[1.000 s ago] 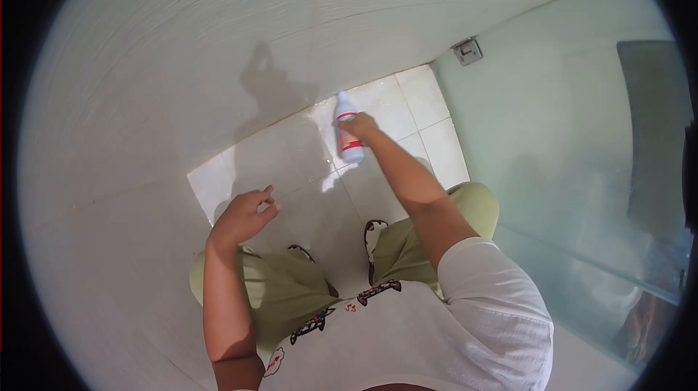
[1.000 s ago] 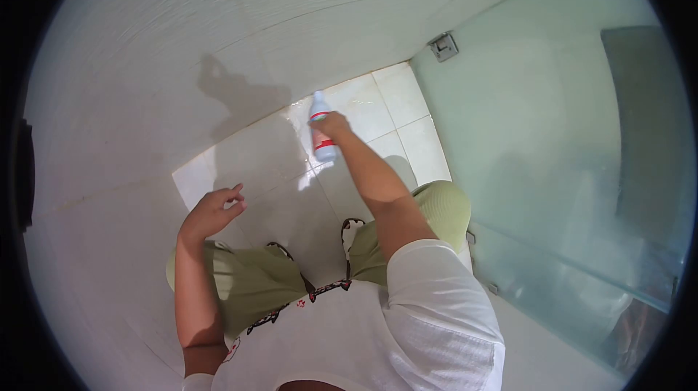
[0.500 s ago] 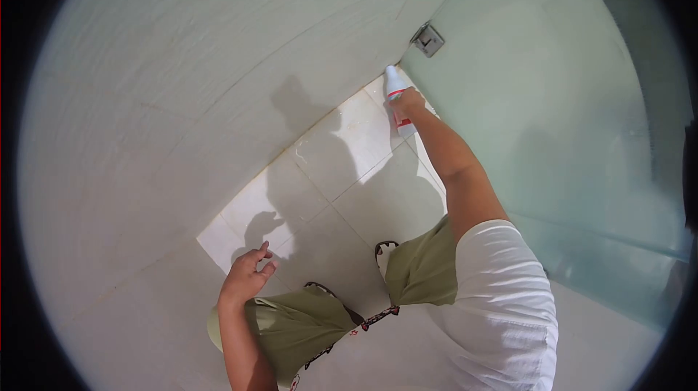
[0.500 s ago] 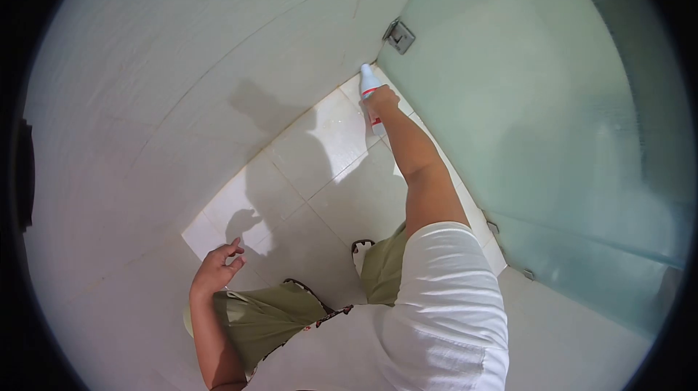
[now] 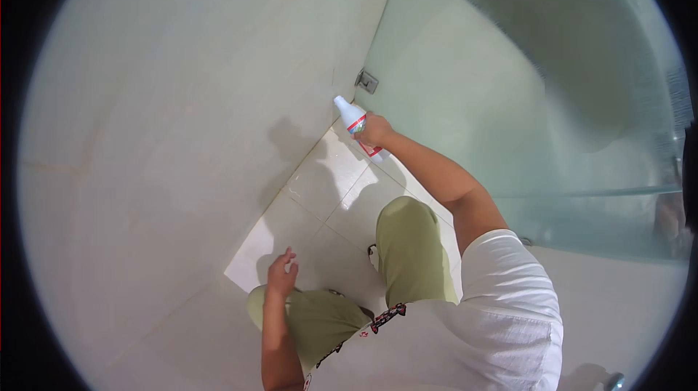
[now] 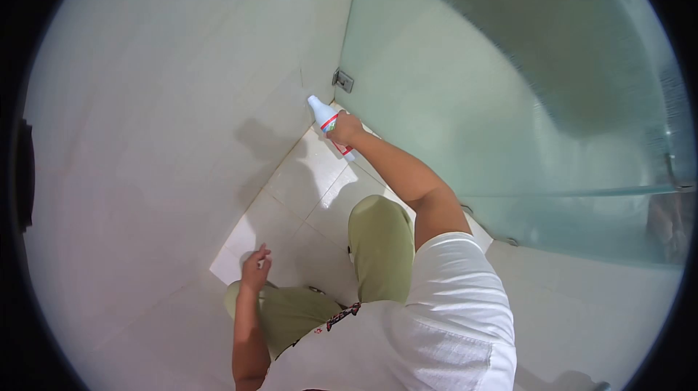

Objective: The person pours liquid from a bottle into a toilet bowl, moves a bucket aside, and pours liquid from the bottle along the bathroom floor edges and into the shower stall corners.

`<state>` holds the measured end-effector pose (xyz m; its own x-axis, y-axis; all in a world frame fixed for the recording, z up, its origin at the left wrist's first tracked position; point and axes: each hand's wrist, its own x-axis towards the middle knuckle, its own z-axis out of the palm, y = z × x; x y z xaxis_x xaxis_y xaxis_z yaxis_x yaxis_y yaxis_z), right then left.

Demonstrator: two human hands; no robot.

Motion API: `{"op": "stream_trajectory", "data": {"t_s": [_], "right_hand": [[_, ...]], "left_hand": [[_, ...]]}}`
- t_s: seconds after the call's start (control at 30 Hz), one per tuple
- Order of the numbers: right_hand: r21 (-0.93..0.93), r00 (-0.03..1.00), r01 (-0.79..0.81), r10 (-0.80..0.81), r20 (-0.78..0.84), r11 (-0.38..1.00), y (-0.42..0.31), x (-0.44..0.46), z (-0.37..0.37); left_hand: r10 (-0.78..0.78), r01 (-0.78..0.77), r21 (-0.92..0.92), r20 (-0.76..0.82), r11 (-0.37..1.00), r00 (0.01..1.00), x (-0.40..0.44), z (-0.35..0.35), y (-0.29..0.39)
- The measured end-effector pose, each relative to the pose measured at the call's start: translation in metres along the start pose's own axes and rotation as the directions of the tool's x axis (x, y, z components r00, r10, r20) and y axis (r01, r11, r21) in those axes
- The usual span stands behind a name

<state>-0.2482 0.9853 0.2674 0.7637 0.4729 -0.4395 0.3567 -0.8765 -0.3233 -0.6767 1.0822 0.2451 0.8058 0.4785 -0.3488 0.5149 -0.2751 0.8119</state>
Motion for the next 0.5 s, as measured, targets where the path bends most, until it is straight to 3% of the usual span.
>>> {"op": "stream_trajectory", "data": {"t_s": [0.1,0.17,0.23,0.3,0.33,0.4,0.5], "right_hand": [[0.178,0.999,0.034,-0.033,-0.006,0.984,-0.007,-0.032,-0.034],[0.311,0.996,0.058,-0.033,-0.084,0.949,-0.010,-0.053,-0.059],[0.444,0.993,0.043,0.011,-0.119,0.895,-0.018,-0.102,-0.098],[0.576,0.973,0.134,0.003,-0.230,0.807,-0.015,-0.150,-0.127],[0.592,0.968,0.110,0.050,-0.247,0.799,-0.013,-0.184,-0.142],[0.662,0.939,0.220,0.029,-0.342,0.716,0.002,-0.222,-0.181],[0.751,0.904,0.221,0.159,-0.398,0.622,0.014,-0.314,-0.228]], "left_hand": [[-0.022,0.023,-0.028,0.064,0.999,0.998,-0.038,-0.019,0.063],[-0.021,0.023,-0.015,0.142,1.000,0.990,-0.043,-0.032,0.121],[-0.043,0.067,-0.123,0.184,0.990,0.982,-0.061,-0.054,0.186],[0.023,0.007,-0.116,0.248,0.993,0.968,-0.062,-0.076,0.264],[0.129,-0.105,-0.106,0.253,0.989,0.959,-0.062,-0.085,0.307],[0.341,-0.339,-0.055,0.276,0.939,0.899,-0.036,-0.085,0.400],[0.591,-0.609,-0.085,0.376,0.789,0.713,-0.040,-0.086,0.548]]}}
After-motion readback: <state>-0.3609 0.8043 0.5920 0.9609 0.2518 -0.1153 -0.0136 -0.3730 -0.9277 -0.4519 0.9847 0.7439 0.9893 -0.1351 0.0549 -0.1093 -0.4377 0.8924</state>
